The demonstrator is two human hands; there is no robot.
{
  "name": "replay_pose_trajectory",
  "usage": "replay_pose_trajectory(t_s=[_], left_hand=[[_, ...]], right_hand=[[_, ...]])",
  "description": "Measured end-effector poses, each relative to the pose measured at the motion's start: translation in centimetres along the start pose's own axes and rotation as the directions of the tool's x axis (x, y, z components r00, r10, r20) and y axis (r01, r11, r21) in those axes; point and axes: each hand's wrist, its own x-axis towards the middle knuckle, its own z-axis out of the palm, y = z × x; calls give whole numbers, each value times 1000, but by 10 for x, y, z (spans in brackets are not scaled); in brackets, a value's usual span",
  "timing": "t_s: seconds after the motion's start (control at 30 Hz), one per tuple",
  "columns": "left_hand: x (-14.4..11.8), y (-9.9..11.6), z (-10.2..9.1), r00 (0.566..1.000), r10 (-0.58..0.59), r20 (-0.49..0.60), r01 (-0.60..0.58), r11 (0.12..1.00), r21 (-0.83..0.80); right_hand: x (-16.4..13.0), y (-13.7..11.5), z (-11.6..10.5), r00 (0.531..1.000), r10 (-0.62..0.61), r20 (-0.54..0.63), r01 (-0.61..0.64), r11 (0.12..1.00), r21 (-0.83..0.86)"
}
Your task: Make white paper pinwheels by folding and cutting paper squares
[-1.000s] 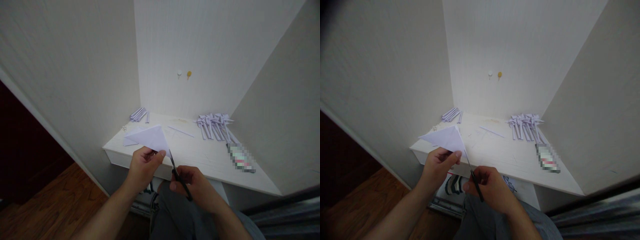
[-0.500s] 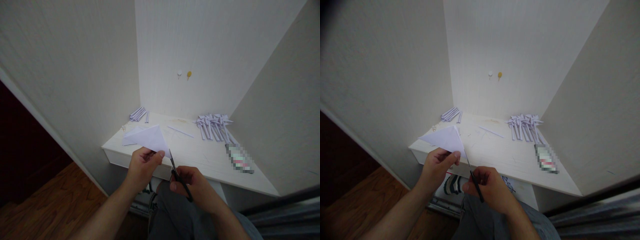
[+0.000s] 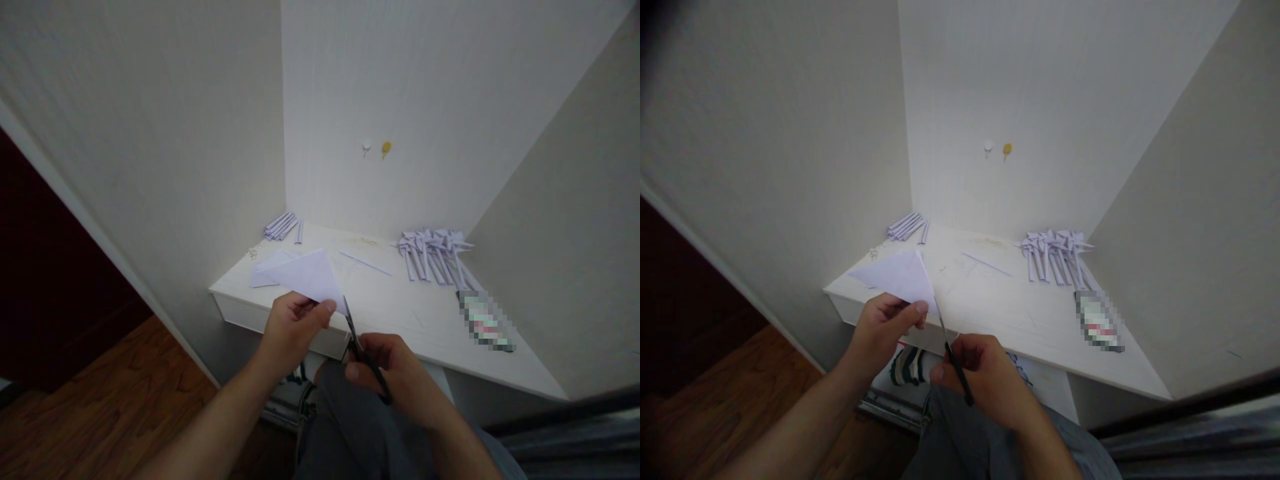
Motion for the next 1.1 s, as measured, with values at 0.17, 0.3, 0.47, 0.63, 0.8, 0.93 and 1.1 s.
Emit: replay_pose_trajectory(t_s=[0.17,0.3,0.47,0.63,0.8,0.93,1.1], left_hand=[[0,1,0,1000,-4,4,4,1000,11],[2,1,1,1000,5,15,-5,1000,12],[2,1,0,1000,22,6,-22,1000,9],[1,2,0,1000,20,-5,-20,1000,19],[2,0,0,1000,23,1,-23,1000,10],[3,-2,-1,1000,26,9,-26,1000,5],[3,-3,-1,1000,21,9,-21,1000,-9]], right_hand=[[1,2,-2,1000,-2,-13,1,999,-32],[1,5,-2,998,27,-50,-29,998,-55],[1,6,1,994,60,-87,-65,996,-54],[2,4,1,991,76,-111,-83,995,-59],[3,2,2,990,74,-120,-84,993,-78],[3,5,1,990,43,-131,-58,991,-118],[5,7,1,992,37,-118,-50,993,-103]])
